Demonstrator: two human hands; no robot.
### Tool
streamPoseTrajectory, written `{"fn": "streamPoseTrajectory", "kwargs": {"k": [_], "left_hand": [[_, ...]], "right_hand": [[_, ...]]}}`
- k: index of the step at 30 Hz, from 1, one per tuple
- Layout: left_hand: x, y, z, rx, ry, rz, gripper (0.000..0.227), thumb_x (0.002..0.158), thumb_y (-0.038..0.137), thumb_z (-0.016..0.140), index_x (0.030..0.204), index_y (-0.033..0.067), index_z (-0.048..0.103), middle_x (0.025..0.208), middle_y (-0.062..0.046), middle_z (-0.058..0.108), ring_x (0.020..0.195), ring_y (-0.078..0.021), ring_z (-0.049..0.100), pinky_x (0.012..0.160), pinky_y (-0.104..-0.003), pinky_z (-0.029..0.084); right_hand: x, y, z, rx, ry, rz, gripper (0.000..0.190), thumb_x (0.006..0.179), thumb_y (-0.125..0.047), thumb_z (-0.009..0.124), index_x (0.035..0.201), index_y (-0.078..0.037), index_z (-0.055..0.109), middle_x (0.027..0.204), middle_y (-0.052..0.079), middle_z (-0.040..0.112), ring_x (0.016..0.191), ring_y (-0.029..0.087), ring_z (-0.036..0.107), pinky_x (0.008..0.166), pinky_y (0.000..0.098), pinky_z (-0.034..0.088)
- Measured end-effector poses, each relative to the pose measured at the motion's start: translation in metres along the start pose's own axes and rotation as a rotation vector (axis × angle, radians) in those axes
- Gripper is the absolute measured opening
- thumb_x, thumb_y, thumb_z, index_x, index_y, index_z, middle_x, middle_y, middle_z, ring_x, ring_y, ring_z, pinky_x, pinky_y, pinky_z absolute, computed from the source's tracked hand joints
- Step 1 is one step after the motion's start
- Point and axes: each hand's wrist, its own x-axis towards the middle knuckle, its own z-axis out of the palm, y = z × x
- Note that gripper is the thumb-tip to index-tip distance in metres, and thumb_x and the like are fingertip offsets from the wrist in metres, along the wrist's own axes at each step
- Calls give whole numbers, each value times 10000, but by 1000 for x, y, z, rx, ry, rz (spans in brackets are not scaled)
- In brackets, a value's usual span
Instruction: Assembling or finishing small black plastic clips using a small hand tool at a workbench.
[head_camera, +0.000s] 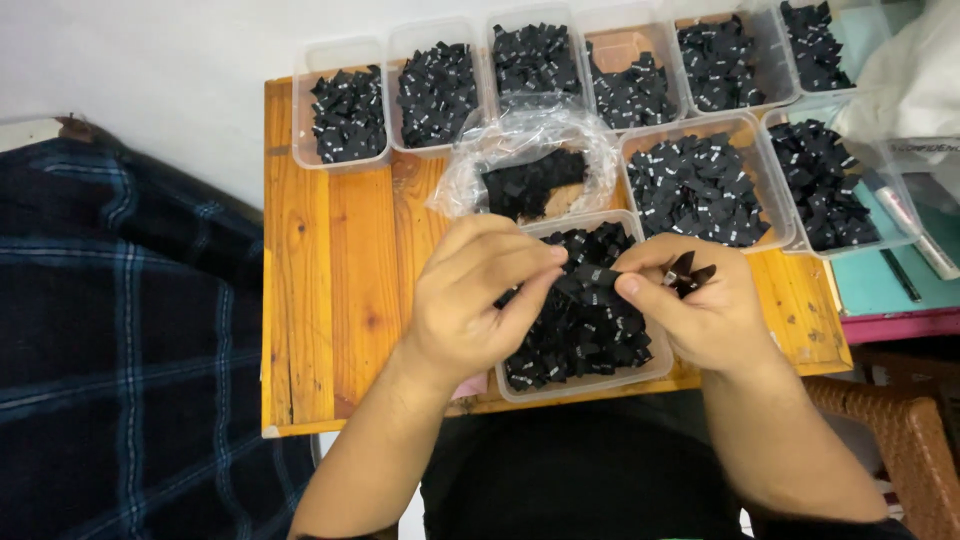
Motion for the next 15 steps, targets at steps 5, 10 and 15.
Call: {"fn": "streamPoseTrajectory", "kwargs": {"k": [5,10,15], "left_hand": [[4,-10,-3,-1,-64,-113,82,945,16,740,1021,29,710,993,-109,718,920,-295,641,911,-388,535],[-1,-30,7,-51,-39,-138,89,899,134,779,969,79,784,924,-87,743,878,-336,676,807,-429,568],[-8,-40,10,-13,-78,-190,66,903,148,766,940,101,794,926,-69,753,884,-316,669,831,-410,550]], "right_hand": [[4,10,-7,-5,145,26,83,964,-115,698,977,-41,732,915,55,736,823,128,672,793,254,536],[18,36,-17,155,393,-23,137,895,5,774,1017,35,721,626,21,513,605,63,543,572,187,431],[24,43,-25,281,467,-99,70,940,104,695,1005,85,681,597,12,424,548,82,471,562,226,452]]}}
